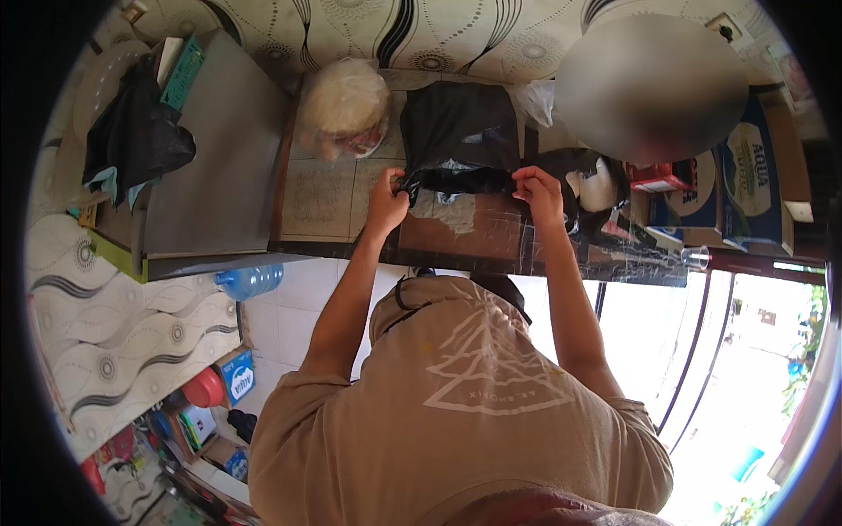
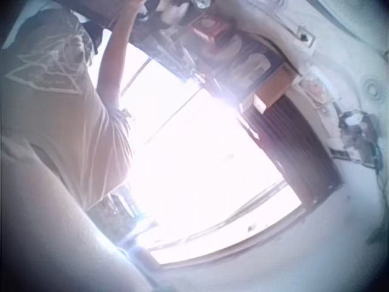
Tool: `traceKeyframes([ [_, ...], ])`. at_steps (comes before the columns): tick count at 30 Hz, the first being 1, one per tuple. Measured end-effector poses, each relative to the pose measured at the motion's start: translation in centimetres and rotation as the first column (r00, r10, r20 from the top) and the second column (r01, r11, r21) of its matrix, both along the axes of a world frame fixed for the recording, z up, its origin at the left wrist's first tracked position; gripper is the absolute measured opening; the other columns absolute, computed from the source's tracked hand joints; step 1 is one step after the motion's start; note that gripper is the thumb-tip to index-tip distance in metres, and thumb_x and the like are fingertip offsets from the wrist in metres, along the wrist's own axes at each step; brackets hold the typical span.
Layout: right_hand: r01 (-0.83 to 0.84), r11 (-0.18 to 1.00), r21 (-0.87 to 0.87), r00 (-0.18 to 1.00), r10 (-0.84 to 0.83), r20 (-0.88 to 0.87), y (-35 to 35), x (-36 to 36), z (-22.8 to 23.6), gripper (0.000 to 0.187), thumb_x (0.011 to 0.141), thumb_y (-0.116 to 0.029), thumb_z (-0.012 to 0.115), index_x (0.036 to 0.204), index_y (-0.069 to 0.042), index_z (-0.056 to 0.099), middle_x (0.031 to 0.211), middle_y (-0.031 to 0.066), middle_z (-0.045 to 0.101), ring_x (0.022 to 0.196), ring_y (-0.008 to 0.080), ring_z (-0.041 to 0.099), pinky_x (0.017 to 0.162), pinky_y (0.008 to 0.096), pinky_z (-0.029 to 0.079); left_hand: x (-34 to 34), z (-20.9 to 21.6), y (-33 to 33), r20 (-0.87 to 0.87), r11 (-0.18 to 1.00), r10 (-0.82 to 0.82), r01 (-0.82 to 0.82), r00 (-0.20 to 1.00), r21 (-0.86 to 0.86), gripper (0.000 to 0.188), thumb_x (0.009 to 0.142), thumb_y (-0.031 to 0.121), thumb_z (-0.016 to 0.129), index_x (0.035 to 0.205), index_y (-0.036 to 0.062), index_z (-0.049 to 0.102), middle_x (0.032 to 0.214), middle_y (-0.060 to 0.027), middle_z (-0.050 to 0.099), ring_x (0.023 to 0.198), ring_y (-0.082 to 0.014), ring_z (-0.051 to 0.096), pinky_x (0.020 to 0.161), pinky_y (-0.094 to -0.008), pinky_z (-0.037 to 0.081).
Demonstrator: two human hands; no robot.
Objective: The person picks up a wooden cutting board from a shelf and wipes it with a cloth.
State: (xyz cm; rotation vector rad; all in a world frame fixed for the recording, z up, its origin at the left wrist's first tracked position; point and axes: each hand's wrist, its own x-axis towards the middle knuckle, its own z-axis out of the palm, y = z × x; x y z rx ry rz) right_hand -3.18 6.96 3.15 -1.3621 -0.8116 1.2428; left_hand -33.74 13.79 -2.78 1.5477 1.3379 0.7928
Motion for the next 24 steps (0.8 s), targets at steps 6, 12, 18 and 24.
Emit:
traceKeyframes([
  [6, 0.109, 0.986, 0.127, 0.622, -0.167, 0.765, -1.7, -4.7, -1.1, 0.071, 0.075, -0.016, 0.076, 0.138, -0.003, 0.045, 0.129, 0.0223, 0.052, 0.113, 0.033, 0.057, 0.089, 0.0398, 0.051, 0.1, 7.9, -1.0, 0.23, 0.956, -0.285, 0.293, 0.931, -0.001, 0.028, 0.075, -0.008, 0.049, 0.099, 0.0035, 0.057, 0.068, -0.004, 0.054, 0.059, -0.0097, 0.051, 0.054, -0.0283, 0.039],
  [12, 0.229, 0.959, 0.168, 0.496, -0.263, 0.828, -2.4, -5.1, -6.8, 0.062, 0.077, -0.016, 0.07, 0.134, -0.007, 0.048, 0.117, 0.0228, 0.06, 0.107, 0.0382, 0.061, 0.088, 0.0445, 0.05, -0.3, 10.0, -9.5, 0.113, 0.854, -0.515, 0.52, 0.85, -0.013, 0.037, 0.081, -0.005, 0.056, 0.116, 0.0043, 0.056, 0.094, -0.0065, 0.06, 0.079, -0.0153, 0.059, 0.069, -0.0296, 0.049],
  [18, 0.012, 0.991, -0.134, 0.718, 0.085, 0.691, -4.3, -4.5, -11.3, 0.031, 0.087, -0.021, 0.06, 0.107, 0.002, 0.065, 0.084, 0.0174, 0.07, 0.088, 0.0321, 0.069, 0.08, 0.0385, 0.051, -4.5, 8.4, -19.4, 0.086, 0.954, -0.232, 0.244, 0.969, -0.175, 0.048, 0.083, 0.006, 0.066, 0.129, 0.0075, 0.052, 0.129, -0.0136, 0.052, 0.116, -0.0272, 0.057, 0.089, -0.0366, 0.049],
  [24, -0.212, 0.977, -0.011, 0.682, 0.156, 0.714, -4.3, -6.6, -13.1, 0.027, 0.089, -0.018, 0.055, 0.101, 0.004, 0.066, 0.08, 0.0169, 0.068, 0.078, 0.0259, 0.067, 0.071, 0.0376, 0.05, -8.7, 7.2, -27.4, 0.081, 0.958, -0.106, 0.123, 0.991, -0.259, 0.048, 0.088, 0.009, 0.065, 0.133, 0.0066, 0.049, 0.132, -0.01, 0.056, 0.116, -0.0258, 0.058, 0.095, -0.0408, 0.047],
])
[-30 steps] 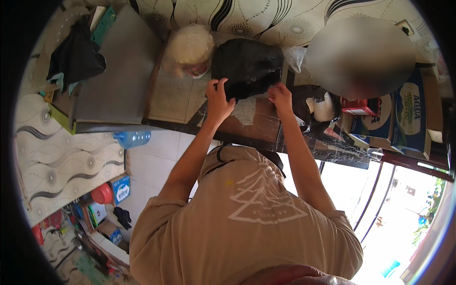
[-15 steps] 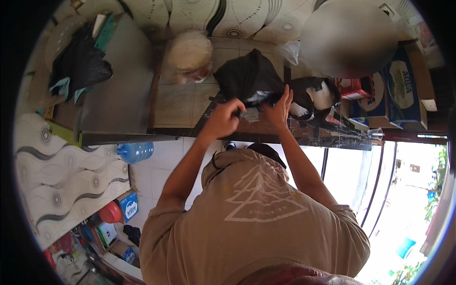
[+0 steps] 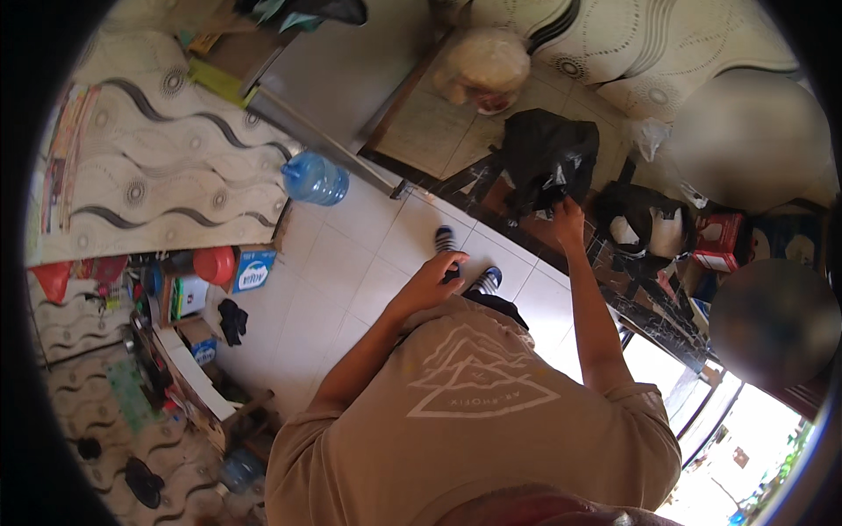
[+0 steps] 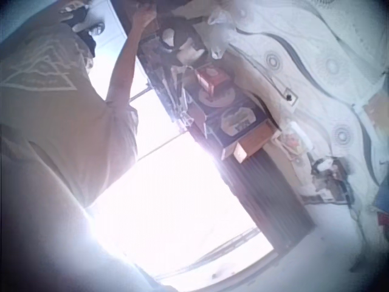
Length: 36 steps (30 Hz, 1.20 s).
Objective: The person picks up a wooden cutting board from a shelf and wipes it with a cloth.
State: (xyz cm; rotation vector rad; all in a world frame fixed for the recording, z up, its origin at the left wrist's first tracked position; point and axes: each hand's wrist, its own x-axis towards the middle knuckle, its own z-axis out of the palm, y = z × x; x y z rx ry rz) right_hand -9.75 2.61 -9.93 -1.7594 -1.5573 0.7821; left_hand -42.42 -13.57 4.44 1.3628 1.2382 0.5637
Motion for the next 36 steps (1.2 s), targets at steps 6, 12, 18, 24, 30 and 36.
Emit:
traceKeyframes([
  [6, -0.138, 0.98, -0.141, 0.899, 0.064, -0.433, -3.0, -5.8, 2.5, 0.03, 0.093, -0.019, 0.057, 0.113, 0.002, 0.062, 0.089, 0.0113, 0.067, 0.076, 0.0213, 0.064, 0.07, 0.0367, 0.052, -3.2, -1.8, -3.9, 0.082, 0.996, 0.088, -0.09, 0.993, 0.021, 0.039, 0.089, 0.007, 0.064, 0.127, 0.0051, 0.055, 0.118, -0.0083, 0.063, 0.11, -0.0199, 0.06, 0.089, -0.035, 0.051],
  [12, -0.098, 0.966, 0.241, 0.99, 0.12, -0.08, -11.6, -24.2, 13.4, 0.052, 0.086, -0.013, 0.071, 0.132, 0.0, 0.05, 0.11, 0.0167, 0.061, 0.095, 0.0235, 0.062, 0.078, 0.0362, 0.052, -11.2, 0.5, -6.4, 0.253, 0.951, 0.173, -0.228, 0.952, 0.207, 0.033, 0.09, 0.003, 0.06, 0.124, 0.0034, 0.056, 0.111, -0.0073, 0.065, 0.103, -0.0167, 0.062, 0.087, -0.033, 0.051],
  [18, -0.798, 0.594, 0.103, 0.469, 0.719, -0.513, -21.4, -45.7, 17.5, 0.047, 0.091, -0.006, 0.063, 0.135, -0.001, 0.05, 0.124, 0.0142, 0.06, 0.116, 0.0231, 0.058, 0.093, 0.0365, 0.049, -27.3, 5.2, -15.4, 0.259, 0.703, 0.489, -0.552, 0.833, 0.449, 0.037, 0.088, 0.001, 0.062, 0.124, 0.0056, 0.055, 0.113, -0.0088, 0.06, 0.105, -0.0206, 0.06, 0.087, -0.0346, 0.049],
  [24, -0.976, 0.156, 0.149, 0.009, 0.72, -0.694, -30.5, -64.9, 18.7, 0.041, 0.091, -0.003, 0.059, 0.132, -0.002, 0.054, 0.123, 0.0109, 0.061, 0.115, 0.0209, 0.059, 0.093, 0.0342, 0.049, -40.6, 6.6, -29.2, 0.238, 0.345, 0.839, -0.818, 0.489, 0.461, 0.042, 0.085, 0.004, 0.065, 0.125, 0.008, 0.054, 0.115, -0.0084, 0.058, 0.107, -0.0217, 0.059, 0.084, -0.0358, 0.049],
  [30, -0.961, -0.275, 0.017, -0.201, 0.655, -0.728, -38.0, -78.6, 17.4, 0.035, 0.092, -0.001, 0.058, 0.127, -0.001, 0.055, 0.122, 0.0112, 0.062, 0.111, 0.0213, 0.061, 0.094, 0.0344, 0.049, -48.6, 5.3, -41.6, 0.221, -0.033, 0.974, -0.942, 0.044, 0.333, 0.037, 0.086, 0.002, 0.066, 0.121, 0.0053, 0.057, 0.115, -0.0075, 0.057, 0.108, -0.0175, 0.059, 0.088, -0.0331, 0.051],
  [36, -0.842, -0.538, -0.027, -0.355, 0.592, -0.723, -46.8, -95.2, 17.2, 0.033, 0.092, -0.003, 0.06, 0.125, -0.003, 0.057, 0.118, 0.0099, 0.064, 0.108, 0.0187, 0.061, 0.093, 0.0335, 0.049, -59.5, 3.9, -51.0, 0.19, -0.217, 0.967, -0.939, -0.17, 0.266, 0.038, 0.086, 0.001, 0.066, 0.122, 0.0047, 0.057, 0.111, -0.008, 0.061, 0.105, -0.0165, 0.061, 0.087, -0.032, 0.052],
])
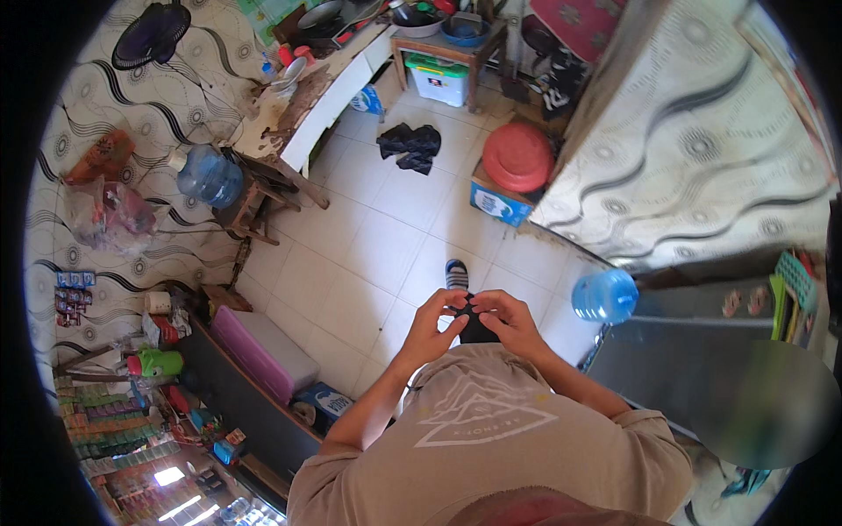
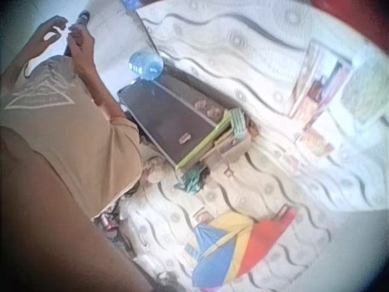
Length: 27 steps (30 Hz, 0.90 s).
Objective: The person picks up a wooden cutting board from a shelf and wipes it with a cloth.
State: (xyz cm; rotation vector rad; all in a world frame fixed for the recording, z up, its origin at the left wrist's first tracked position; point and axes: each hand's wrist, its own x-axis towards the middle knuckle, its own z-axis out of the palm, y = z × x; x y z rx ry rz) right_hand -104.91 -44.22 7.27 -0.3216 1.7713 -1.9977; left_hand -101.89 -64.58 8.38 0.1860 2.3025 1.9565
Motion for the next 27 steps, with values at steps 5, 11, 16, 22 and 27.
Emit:
traceKeyframes([
  [5, -0.14, 0.99, -0.007, 0.986, 0.139, -0.093, -7.6, -16.1, 1.5, 0.035, 0.089, -0.008, 0.066, 0.123, -0.004, 0.058, 0.114, 0.008, 0.067, 0.103, 0.0195, 0.065, 0.086, 0.0342, 0.052, -12.6, 2.4, -6.5, -0.06, 0.989, 0.146, -0.148, 0.987, -0.029, 0.035, 0.088, -0.002, 0.063, 0.122, 0.0024, 0.055, 0.111, -0.009, 0.061, 0.104, -0.0182, 0.061, 0.086, -0.0321, 0.052],
  [11, -0.376, 0.907, 0.191, 0.826, 0.421, -0.375, -15.1, -34.1, 4.8, 0.039, 0.086, -0.014, 0.072, 0.122, -0.005, 0.059, 0.114, 0.0088, 0.068, 0.099, 0.0206, 0.066, 0.084, 0.0353, 0.052, -23.0, 2.1, -15.1, 0.006, 0.9, 0.419, -0.416, 0.908, 0.126, 0.035, 0.089, -0.005, 0.059, 0.123, 0.0021, 0.054, 0.106, -0.0067, 0.061, 0.101, -0.0147, 0.06, 0.087, -0.0296, 0.049],
  [16, -0.356, 0.914, 0.197, 0.828, 0.406, -0.388, -21.9, -46.9, 3.7, 0.04, 0.086, -0.012, 0.07, 0.124, -0.005, 0.057, 0.114, 0.0105, 0.067, 0.098, 0.0208, 0.066, 0.084, 0.0357, 0.053, -34.1, -0.9, -19.2, 0.072, 0.887, 0.409, -0.415, 0.91, 0.204, 0.034, 0.091, -0.002, 0.059, 0.124, 0.0035, 0.054, 0.104, -0.0058, 0.062, 0.098, -0.0133, 0.059, 0.084, -0.0281, 0.049],
  [22, -0.09, 0.992, 0.086, 0.97, 0.107, -0.217, -28.5, -58.6, 0.8, 0.039, 0.089, -0.011, 0.068, 0.126, -0.005, 0.056, 0.112, 0.0105, 0.067, 0.097, 0.0187, 0.067, 0.081, 0.0327, 0.055, -53.8, -1.9, -24.7, 0.066, 0.969, 0.127, -0.138, 0.99, 0.206, 0.03, 0.091, 0.0, 0.06, 0.121, 0.0023, 0.056, 0.099, -0.0066, 0.065, 0.092, -0.0138, 0.063, 0.08, -0.0284, 0.052],
  [27, 0.089, 0.992, 0.084, 0.986, -0.076, -0.147, -29.2, -68.6, 0.2, 0.04, 0.091, -0.011, 0.066, 0.129, -0.006, 0.054, 0.112, 0.0078, 0.066, 0.098, 0.0172, 0.065, 0.081, 0.0316, 0.053, -72.4, 0.5, -27.9, -0.097, 0.968, -0.25, 0.251, 0.963, -0.003, 0.029, 0.09, -0.001, 0.062, 0.118, 0.0026, 0.057, 0.097, -0.0058, 0.065, 0.091, -0.0142, 0.064, 0.081, -0.0295, 0.053],
])
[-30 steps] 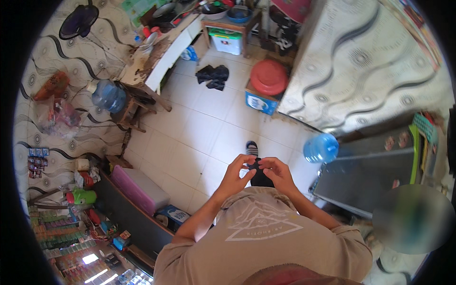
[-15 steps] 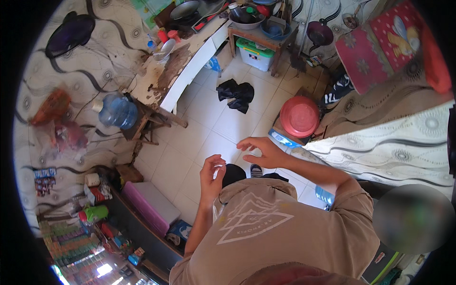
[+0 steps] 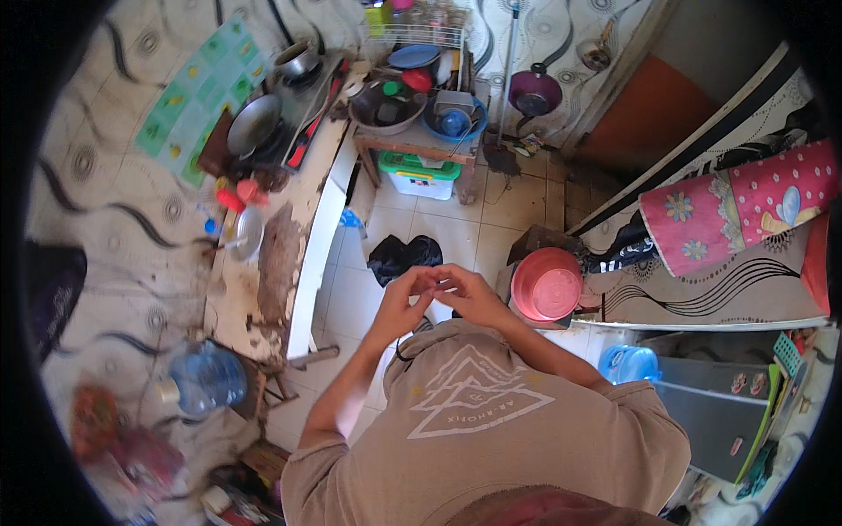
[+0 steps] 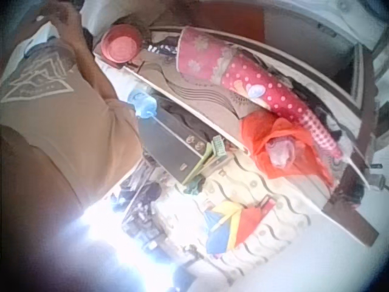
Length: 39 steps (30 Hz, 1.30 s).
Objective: The person picks up a wooden cutting board from a shelf and wipes it with a cloth.
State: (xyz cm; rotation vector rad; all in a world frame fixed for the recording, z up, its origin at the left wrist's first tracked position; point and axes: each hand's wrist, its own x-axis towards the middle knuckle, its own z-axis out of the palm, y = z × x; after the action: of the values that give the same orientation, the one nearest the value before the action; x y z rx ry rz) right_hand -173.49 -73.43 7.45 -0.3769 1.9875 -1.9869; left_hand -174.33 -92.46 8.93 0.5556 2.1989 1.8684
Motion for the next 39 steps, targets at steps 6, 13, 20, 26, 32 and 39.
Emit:
traceKeyframes([
  [6, 0.333, 0.94, -0.073, 0.933, -0.316, 0.173, 4.8, -13.9, -4.5, 0.04, 0.091, -0.007, 0.064, 0.13, -0.004, 0.053, 0.116, 0.011, 0.065, 0.103, 0.0185, 0.062, 0.088, 0.0319, 0.05, -16.7, 1.6, 1.8, -0.054, 0.976, -0.179, 0.17, 0.982, -0.139, 0.031, 0.087, 0.004, 0.065, 0.117, 0.0021, 0.059, 0.111, -0.0092, 0.061, 0.105, -0.0189, 0.06, 0.087, -0.0332, 0.05],
  [13, 0.526, 0.849, -0.059, 0.85, -0.52, 0.087, 12.1, -39.9, -12.3, 0.046, 0.087, -0.003, 0.067, 0.131, -0.004, 0.052, 0.119, 0.011, 0.065, 0.103, 0.0178, 0.064, 0.09, 0.032, 0.05, -33.8, -6.2, 4.7, 0.258, 0.979, 0.159, -0.187, 0.953, 0.086, 0.031, 0.089, 0.001, 0.061, 0.12, 0.0022, 0.057, 0.119, -0.0085, 0.061, 0.112, -0.0176, 0.058, 0.091, -0.0304, 0.048],
  [20, 0.564, 0.721, 0.403, 0.815, -0.563, -0.134, 18.0, -74.3, -14.1, 0.068, 0.08, -0.012, 0.076, 0.14, -0.004, 0.043, 0.135, 0.0169, 0.054, 0.114, 0.0272, 0.06, 0.096, 0.0347, 0.048, -49.3, -4.0, 8.9, 0.335, 0.97, 0.226, -0.244, 0.915, 0.012, 0.029, 0.091, 0.0, 0.058, 0.12, 0.0017, 0.057, 0.115, -0.0085, 0.063, 0.11, -0.0161, 0.059, 0.09, -0.0288, 0.048],
  [26, 0.415, 0.58, 0.701, 0.898, -0.385, -0.212, 20.3, -86.6, -17.5, 0.084, 0.072, -0.027, 0.081, 0.143, -0.005, 0.041, 0.137, 0.0276, 0.048, 0.126, 0.0413, 0.049, 0.105, 0.0452, 0.042, -55.2, -4.4, 10.4, 0.369, 0.944, 0.312, -0.33, 0.876, -0.013, 0.028, 0.092, -0.001, 0.058, 0.119, 0.0017, 0.057, 0.112, -0.008, 0.064, 0.107, -0.016, 0.06, 0.09, -0.0283, 0.048],
  [32, 0.312, 0.49, 0.814, 0.91, -0.401, -0.107, 20.5, -87.6, -19.5, 0.1, 0.062, -0.043, 0.087, 0.144, -0.008, 0.041, 0.144, 0.0301, 0.036, 0.132, 0.0444, 0.041, 0.109, 0.0466, 0.039, -55.9, -6.0, 9.9, 0.432, 0.945, 0.326, -0.302, 0.841, -0.127, 0.024, 0.093, 0.001, 0.059, 0.117, 0.0015, 0.06, 0.109, -0.0075, 0.066, 0.102, -0.0145, 0.062, 0.083, -0.0268, 0.049],
  [39, 0.39, 0.581, 0.714, 0.916, -0.323, -0.238, 22.4, -88.3, -22.1, 0.101, 0.057, -0.057, 0.087, 0.138, -0.008, 0.051, 0.148, 0.0308, 0.033, 0.136, 0.0455, 0.037, 0.112, 0.0471, 0.035, -58.0, -5.9, 9.6, 0.402, 0.933, 0.359, -0.313, 0.843, -0.177, 0.019, 0.095, 0.005, 0.059, 0.113, 0.001, 0.062, 0.105, -0.0062, 0.068, 0.096, -0.0122, 0.063, 0.079, -0.025, 0.049],
])
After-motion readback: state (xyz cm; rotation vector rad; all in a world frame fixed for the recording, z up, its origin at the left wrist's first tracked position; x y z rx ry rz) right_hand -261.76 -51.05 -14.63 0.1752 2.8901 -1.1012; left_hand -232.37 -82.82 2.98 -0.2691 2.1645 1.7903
